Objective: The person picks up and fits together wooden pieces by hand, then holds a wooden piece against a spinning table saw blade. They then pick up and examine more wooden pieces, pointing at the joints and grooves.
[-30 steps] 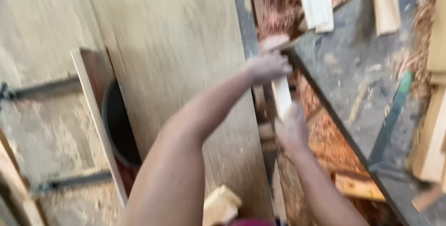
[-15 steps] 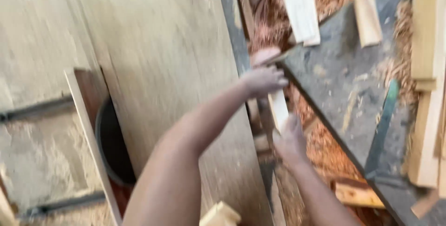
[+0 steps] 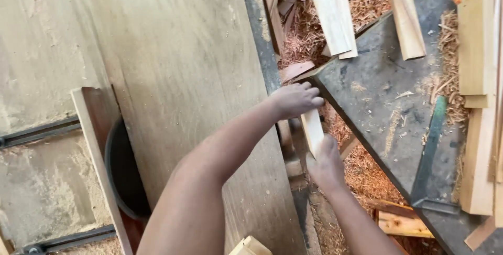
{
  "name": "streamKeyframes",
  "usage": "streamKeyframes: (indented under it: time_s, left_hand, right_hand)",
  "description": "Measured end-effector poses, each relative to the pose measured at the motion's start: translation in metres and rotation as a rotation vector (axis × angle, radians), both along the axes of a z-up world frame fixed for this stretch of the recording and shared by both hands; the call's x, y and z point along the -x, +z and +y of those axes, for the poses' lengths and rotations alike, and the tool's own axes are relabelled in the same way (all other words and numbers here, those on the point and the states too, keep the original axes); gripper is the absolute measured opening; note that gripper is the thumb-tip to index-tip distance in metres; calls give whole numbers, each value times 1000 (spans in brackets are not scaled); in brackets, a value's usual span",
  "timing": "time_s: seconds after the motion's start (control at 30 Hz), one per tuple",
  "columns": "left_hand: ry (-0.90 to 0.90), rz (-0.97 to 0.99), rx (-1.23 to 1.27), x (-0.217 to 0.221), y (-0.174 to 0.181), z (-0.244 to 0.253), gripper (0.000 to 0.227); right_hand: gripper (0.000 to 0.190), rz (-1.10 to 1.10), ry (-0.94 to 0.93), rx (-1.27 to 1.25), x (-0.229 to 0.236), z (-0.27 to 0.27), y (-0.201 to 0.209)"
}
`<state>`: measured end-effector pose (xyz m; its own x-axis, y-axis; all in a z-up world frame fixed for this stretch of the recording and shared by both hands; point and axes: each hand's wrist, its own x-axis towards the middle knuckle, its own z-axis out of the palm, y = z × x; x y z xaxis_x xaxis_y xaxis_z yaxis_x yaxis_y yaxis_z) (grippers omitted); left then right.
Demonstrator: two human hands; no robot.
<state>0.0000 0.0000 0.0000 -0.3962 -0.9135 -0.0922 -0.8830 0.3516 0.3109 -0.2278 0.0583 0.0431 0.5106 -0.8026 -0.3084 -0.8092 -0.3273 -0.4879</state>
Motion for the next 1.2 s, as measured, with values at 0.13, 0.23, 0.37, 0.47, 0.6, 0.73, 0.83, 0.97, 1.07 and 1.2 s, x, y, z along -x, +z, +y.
streamKeyframes:
  time_s: [0.13, 0.23, 0.37, 0.47, 0.6, 0.73, 0.83, 0.97, 1.07, 1.2]
  left_hand:
    - [-21, 86, -14, -3, -5, 17, 25]
    - [-24, 61, -133, 4, 63, 37, 6]
    - [53, 116, -99, -13, 6, 11, 13]
    - [31, -28, -79, -39, 20, -28, 11]
    - [176, 87, -238, 27, 42, 33, 11]
    - [682, 621, -226, -2, 115, 19, 12]
    - [911, 957, -832, -9, 70, 18, 11]
    - [480, 513, 242, 23, 131, 67, 51]
    - [411, 306, 489, 70, 202, 137, 76]
    - [915, 761, 350, 120, 221, 213, 60]
  right_hand:
    - [54, -24, 30, -69, 8, 17, 23]
    - [63, 48, 45, -23, 16, 24, 11]
    - [53, 0, 57, -18, 11, 21, 8]
    - [58, -45, 15, 60, -7, 5, 0]
    - [62, -28, 39, -31, 29, 34, 24]
    - [65, 43, 118, 26, 13, 12, -21]
    - [52, 36, 122, -34, -1, 2, -5]
    - [69, -173, -99, -372, 17, 18, 87]
    - [85, -541, -216, -416, 88, 28, 102]
    - [79, -1193, -441, -1437, 152, 29, 105]
